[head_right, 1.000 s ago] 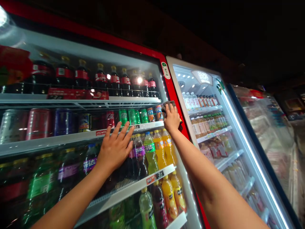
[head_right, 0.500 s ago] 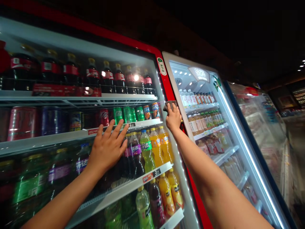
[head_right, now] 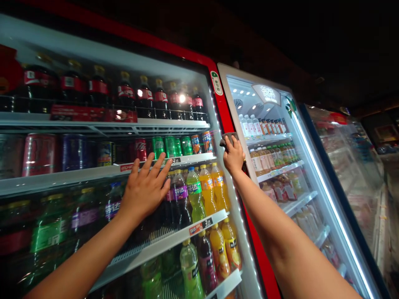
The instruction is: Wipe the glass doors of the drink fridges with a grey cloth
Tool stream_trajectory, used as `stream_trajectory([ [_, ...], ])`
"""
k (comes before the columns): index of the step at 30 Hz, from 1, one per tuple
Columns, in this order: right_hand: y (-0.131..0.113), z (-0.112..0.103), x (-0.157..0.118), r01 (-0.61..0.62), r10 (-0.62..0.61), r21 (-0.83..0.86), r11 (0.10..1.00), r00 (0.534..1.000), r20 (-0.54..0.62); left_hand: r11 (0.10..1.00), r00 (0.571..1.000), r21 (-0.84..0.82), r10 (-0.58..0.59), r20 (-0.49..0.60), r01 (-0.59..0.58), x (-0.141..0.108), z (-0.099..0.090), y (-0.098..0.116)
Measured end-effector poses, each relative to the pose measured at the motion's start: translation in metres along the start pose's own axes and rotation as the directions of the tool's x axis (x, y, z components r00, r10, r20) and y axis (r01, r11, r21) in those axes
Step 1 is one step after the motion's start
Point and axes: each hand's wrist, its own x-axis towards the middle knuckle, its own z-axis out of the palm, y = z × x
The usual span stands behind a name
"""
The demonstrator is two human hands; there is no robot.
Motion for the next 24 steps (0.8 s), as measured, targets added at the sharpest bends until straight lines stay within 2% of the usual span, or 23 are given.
stream_trajectory([
  [4,-0.01,0.008,0.046,0.004,-0.004,-0.004,1.0,1.0,0.015,1.0,1.0,0.011,-0.003,0.0,0.003,-0.001,0.001,0.0],
  [6,-0.012,0.009,0.056,0.01,-0.009,-0.014,1.0,0.999,0.041,1.0,1.0,0.011,-0.005,0.006,0.005,-0.001,0.001,0.001],
  [8,-0.006,0.006,0.046,0.039,-0.038,-0.009,0.999,0.998,0.048,1.0,1.0,0.003,-0.009,0.014,0.009,-0.001,0.001,0.001],
  [13,0.021,-0.008,-0.016,0.15,-0.15,0.048,0.988,0.989,0.008,1.0,0.999,-0.016,-0.024,0.03,0.025,-0.002,0.002,0.002],
  [15,0.021,-0.006,-0.019,0.153,-0.152,0.058,0.987,0.988,-0.017,1.0,0.999,-0.004,-0.023,0.028,0.023,-0.003,0.003,0.001],
  [17,0.007,0.0,-0.004,0.122,-0.12,0.056,0.991,0.992,-0.045,1.0,1.0,0.012,-0.021,0.019,0.021,-0.004,0.005,0.001],
  [20,-0.031,0.011,0.021,0.073,-0.07,0.053,0.996,0.996,-0.063,1.0,1.0,0.021,-0.019,0.002,0.019,-0.006,0.006,0.002],
  [22,-0.053,0.013,0.021,0.094,-0.091,0.07,0.993,0.995,-0.044,1.0,1.0,0.013,-0.018,0.002,0.018,-0.007,0.005,0.003],
  [24,-0.061,0.008,0.005,0.182,-0.182,0.104,0.978,0.983,-0.012,1.0,1.0,0.007,-0.02,0.018,0.02,-0.007,0.004,0.004],
])
